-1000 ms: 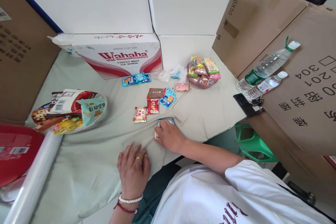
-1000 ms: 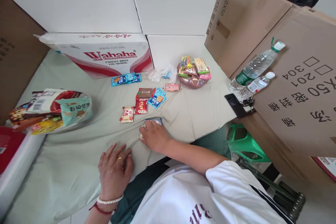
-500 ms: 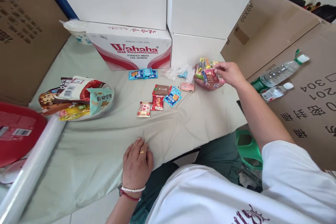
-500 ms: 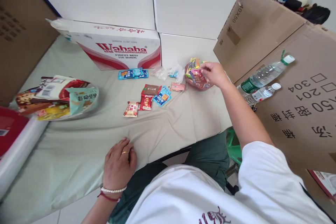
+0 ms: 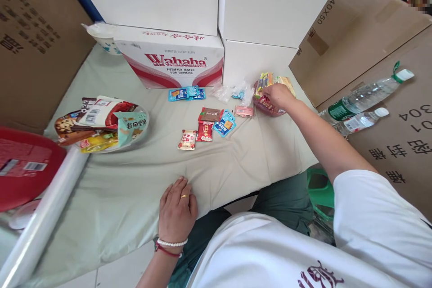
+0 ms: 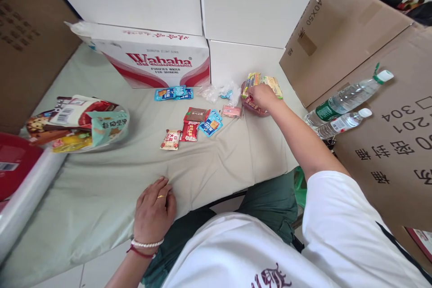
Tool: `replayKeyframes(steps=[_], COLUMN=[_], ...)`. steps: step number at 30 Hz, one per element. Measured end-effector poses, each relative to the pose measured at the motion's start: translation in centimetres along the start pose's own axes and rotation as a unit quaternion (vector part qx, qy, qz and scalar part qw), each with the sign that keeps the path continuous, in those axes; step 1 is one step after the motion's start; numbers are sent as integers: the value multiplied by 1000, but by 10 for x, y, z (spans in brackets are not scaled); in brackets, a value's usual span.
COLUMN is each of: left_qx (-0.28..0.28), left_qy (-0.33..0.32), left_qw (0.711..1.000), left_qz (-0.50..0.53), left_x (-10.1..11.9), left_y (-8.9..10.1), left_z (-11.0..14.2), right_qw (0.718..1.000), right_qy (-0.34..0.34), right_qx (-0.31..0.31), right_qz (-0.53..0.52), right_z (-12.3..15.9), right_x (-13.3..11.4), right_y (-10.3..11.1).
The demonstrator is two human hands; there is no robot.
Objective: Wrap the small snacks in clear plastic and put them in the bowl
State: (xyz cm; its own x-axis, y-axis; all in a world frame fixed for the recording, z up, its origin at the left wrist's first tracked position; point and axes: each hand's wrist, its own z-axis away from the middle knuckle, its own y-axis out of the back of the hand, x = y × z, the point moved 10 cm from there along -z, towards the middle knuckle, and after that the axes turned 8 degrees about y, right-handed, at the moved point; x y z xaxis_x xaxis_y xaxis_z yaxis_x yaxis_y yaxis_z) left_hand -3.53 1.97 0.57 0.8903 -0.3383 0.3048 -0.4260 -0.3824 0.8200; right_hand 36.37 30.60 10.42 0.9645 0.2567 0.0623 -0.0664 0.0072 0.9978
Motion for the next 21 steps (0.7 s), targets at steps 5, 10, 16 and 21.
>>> replayKeyframes(steps=[5, 10, 16, 21], left_qx=[-7, -1, 7, 1], left_qy=[6, 2, 1, 8], left_qw=[1000, 1000, 1000, 1000], left_qz=[14, 5, -1, 4], left_x=[-2, 2, 2, 1], left_y=[-2, 2, 3, 2], left_z=[1, -2, -1, 1], right_qw=[996, 993, 994, 993], right_qy=[-39, 8, 1, 25], right_qx=[-25, -27, -37, 69], right_qz=[77, 114, 107, 95], right_z=[-4, -2, 14, 4], right_x=[-7, -48, -44, -76], right_y=[-5, -25, -18, 15])
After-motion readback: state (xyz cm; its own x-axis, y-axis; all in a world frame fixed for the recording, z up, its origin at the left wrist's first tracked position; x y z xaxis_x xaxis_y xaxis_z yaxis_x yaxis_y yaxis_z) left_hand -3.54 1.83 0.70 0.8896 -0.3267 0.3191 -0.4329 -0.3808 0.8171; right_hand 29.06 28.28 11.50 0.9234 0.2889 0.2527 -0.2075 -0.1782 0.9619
